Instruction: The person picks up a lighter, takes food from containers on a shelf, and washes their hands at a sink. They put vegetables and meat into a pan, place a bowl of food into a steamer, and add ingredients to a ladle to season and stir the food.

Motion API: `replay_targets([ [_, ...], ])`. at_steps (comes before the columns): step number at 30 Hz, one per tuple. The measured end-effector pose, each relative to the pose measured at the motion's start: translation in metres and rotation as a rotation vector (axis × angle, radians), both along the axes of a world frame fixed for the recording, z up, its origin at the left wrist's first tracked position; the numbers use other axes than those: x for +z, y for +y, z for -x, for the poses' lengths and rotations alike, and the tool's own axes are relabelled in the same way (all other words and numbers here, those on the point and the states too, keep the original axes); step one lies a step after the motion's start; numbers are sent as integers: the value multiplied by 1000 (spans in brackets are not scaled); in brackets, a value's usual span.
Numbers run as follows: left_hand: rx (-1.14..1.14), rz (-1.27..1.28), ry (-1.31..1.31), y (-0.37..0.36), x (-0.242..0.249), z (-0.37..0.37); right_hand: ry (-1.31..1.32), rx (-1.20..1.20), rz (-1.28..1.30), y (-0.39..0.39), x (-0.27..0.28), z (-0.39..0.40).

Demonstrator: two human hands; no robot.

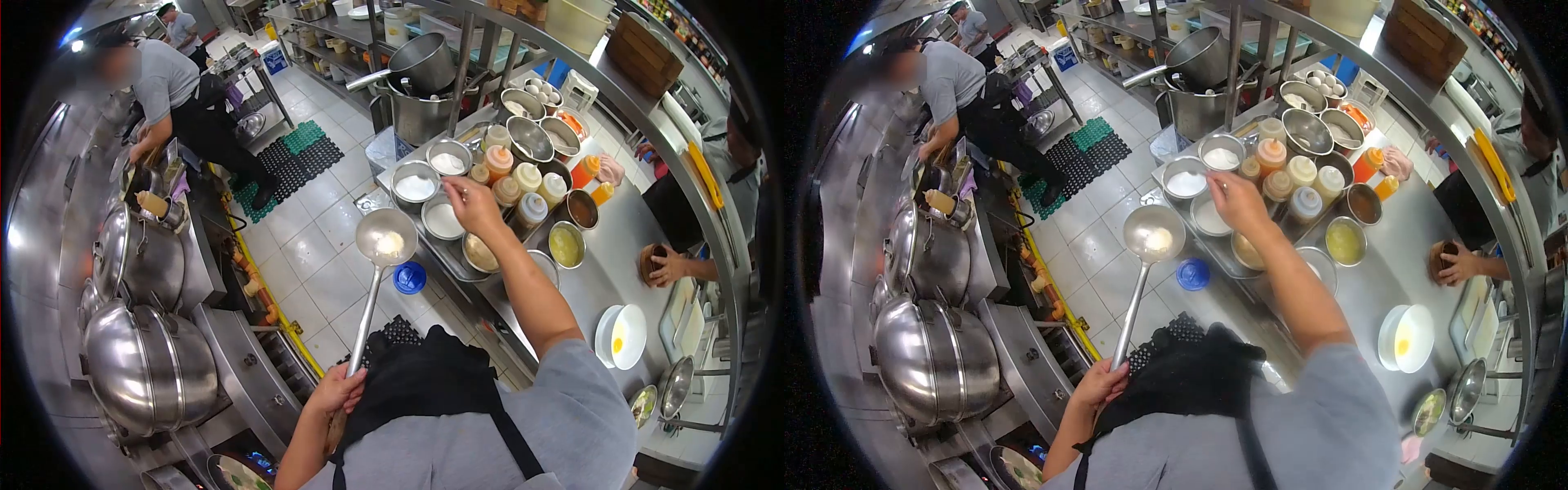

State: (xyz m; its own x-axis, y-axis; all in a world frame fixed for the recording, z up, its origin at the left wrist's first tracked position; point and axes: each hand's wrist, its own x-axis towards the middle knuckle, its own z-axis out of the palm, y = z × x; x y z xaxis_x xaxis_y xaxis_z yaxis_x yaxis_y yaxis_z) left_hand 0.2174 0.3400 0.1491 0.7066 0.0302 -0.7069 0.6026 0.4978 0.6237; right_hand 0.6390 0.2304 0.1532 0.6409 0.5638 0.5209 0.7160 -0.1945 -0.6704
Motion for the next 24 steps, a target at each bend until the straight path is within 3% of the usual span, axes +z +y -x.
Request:
replay_targets([
  [3,43,-29,19,-2,1,13,127,-50,146,18,-45,-19],
  [4,50,-29,17,-3,2,17,125,-43,146,23,-58,-25],
  [7,113,-47,24,-4,2,26,465,-99,14,33,-81,-36],
  [12,178,-35,0,-2,-3,34,603,-135,-86,29,-77,-37],
  [18,239,7,27,3,-1,32,947,-112,-478,4,-67,-36],
  [24,244,12,-7,3,5,25,1007,-58,-576,-12,-49,-31],
])
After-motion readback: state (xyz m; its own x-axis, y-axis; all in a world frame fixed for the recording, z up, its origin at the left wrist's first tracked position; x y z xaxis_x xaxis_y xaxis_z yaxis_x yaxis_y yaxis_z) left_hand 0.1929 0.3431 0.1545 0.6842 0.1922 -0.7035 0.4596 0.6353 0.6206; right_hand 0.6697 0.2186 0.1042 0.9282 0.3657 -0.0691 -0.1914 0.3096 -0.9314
